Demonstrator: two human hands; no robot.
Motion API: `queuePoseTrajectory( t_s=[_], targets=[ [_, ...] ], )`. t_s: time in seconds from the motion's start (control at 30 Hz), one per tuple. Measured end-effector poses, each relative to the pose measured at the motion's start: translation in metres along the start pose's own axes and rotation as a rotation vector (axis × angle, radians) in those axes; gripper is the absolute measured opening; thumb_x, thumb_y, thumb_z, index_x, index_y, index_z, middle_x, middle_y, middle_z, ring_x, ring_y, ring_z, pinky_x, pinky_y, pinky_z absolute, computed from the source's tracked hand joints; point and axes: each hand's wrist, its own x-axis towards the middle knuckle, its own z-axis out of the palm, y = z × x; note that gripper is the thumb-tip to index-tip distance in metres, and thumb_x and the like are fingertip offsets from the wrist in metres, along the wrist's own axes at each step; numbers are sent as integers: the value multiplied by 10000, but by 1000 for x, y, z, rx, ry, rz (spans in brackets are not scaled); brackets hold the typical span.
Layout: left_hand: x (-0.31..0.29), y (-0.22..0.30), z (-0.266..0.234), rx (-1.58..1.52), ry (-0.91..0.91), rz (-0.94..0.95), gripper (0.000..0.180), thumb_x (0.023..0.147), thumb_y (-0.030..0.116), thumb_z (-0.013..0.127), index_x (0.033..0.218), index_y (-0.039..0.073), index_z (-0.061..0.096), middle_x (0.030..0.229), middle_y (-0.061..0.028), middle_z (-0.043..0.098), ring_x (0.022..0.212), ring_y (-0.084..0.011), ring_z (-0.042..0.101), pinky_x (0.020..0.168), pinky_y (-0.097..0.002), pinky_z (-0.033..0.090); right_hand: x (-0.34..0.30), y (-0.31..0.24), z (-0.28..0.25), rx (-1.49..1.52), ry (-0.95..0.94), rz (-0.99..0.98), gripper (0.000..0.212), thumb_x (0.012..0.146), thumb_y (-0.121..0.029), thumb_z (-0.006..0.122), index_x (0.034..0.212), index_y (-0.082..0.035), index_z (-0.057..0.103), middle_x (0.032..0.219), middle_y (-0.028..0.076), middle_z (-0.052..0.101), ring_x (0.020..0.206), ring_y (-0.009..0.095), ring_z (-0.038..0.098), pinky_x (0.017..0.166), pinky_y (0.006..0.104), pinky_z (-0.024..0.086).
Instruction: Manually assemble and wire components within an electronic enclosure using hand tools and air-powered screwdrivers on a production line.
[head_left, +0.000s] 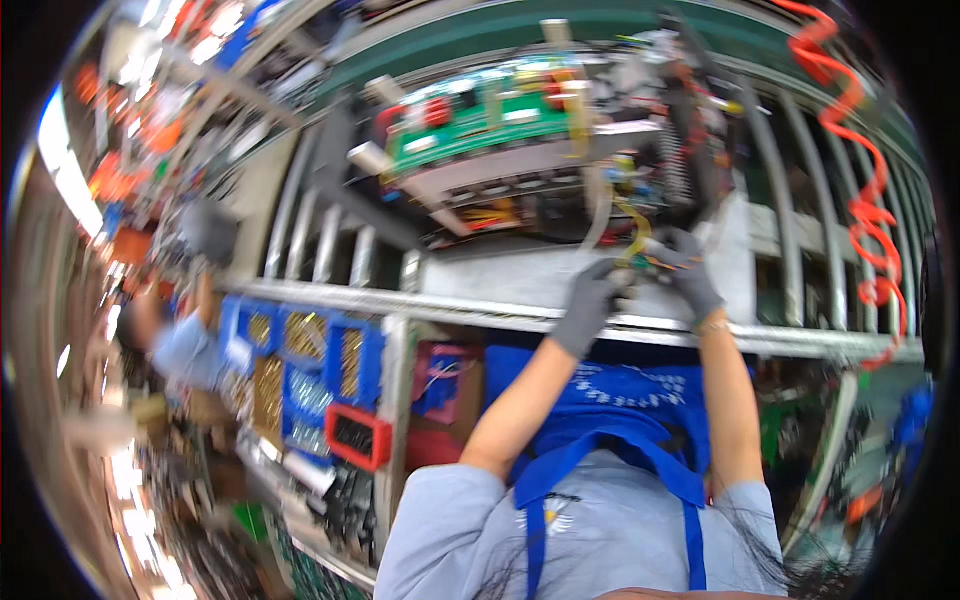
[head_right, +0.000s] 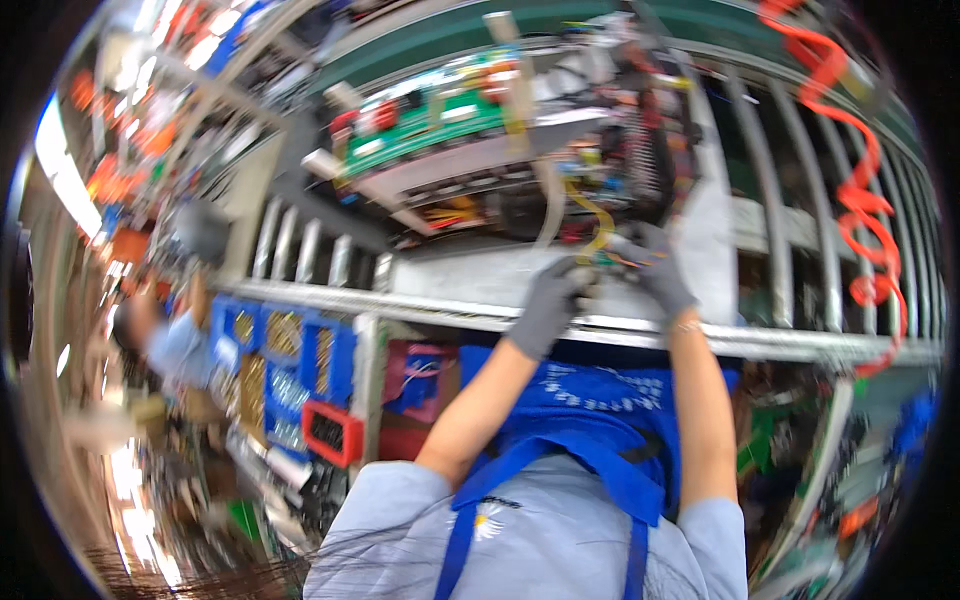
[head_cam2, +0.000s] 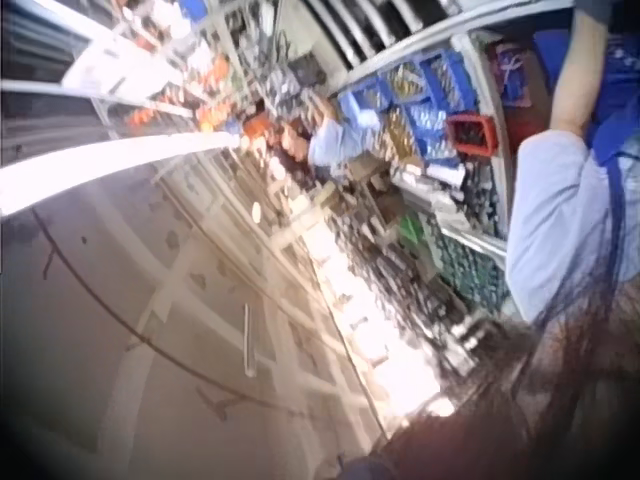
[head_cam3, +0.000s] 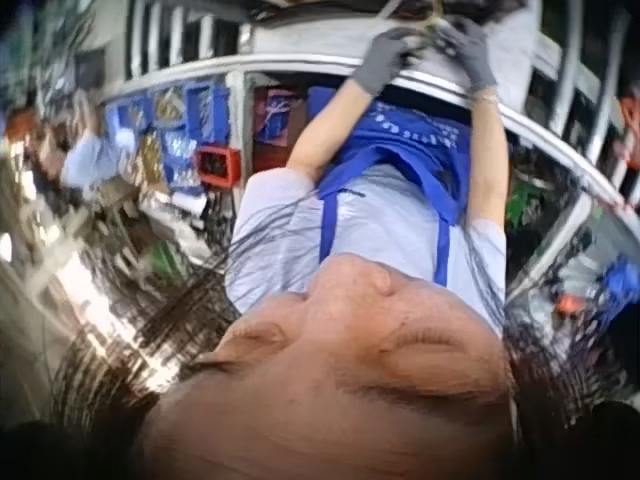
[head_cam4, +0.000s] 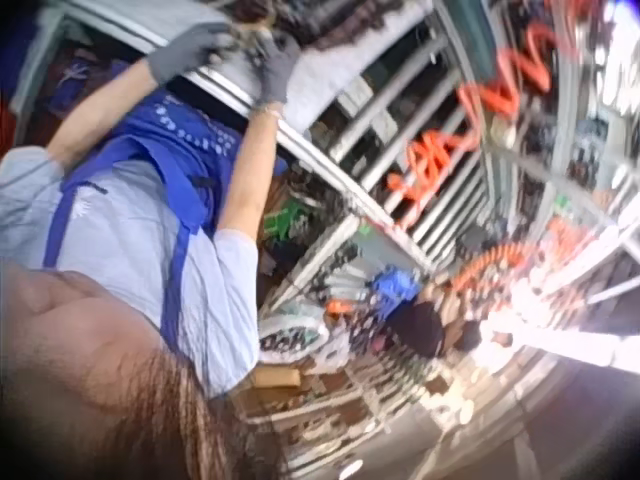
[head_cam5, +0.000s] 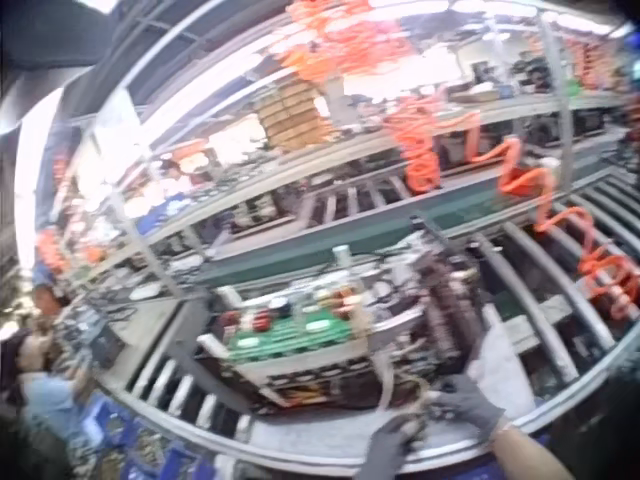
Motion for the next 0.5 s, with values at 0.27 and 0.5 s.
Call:
queuePoseTrajectory(
  t_s=[0.27, 0.5],
  targets=[
    [5, 2, 20, 149, 61, 132, 147, 909, 117, 588, 1012, 12, 587, 844, -42, 636, 689, -94, 624, 560, -226, 513, 14, 27, -9, -35, -21, -38, 271, 881, -300, 656, 880, -31, 622, 646, 8, 600, 478, 51, 528, 369, 193, 350],
    [8, -3, 13, 42, 94, 69, 160, 918, 132, 582, 1048, 42, 606, 847, -35, 660, 690, -86, 624, 577, -214, 511, 7, 10, -9, 104, -46, 91, 288, 887, -296, 649, 956, -17, 635, 692, 13, 626, 501, 48, 546, 388, 176, 376]
  ],
)
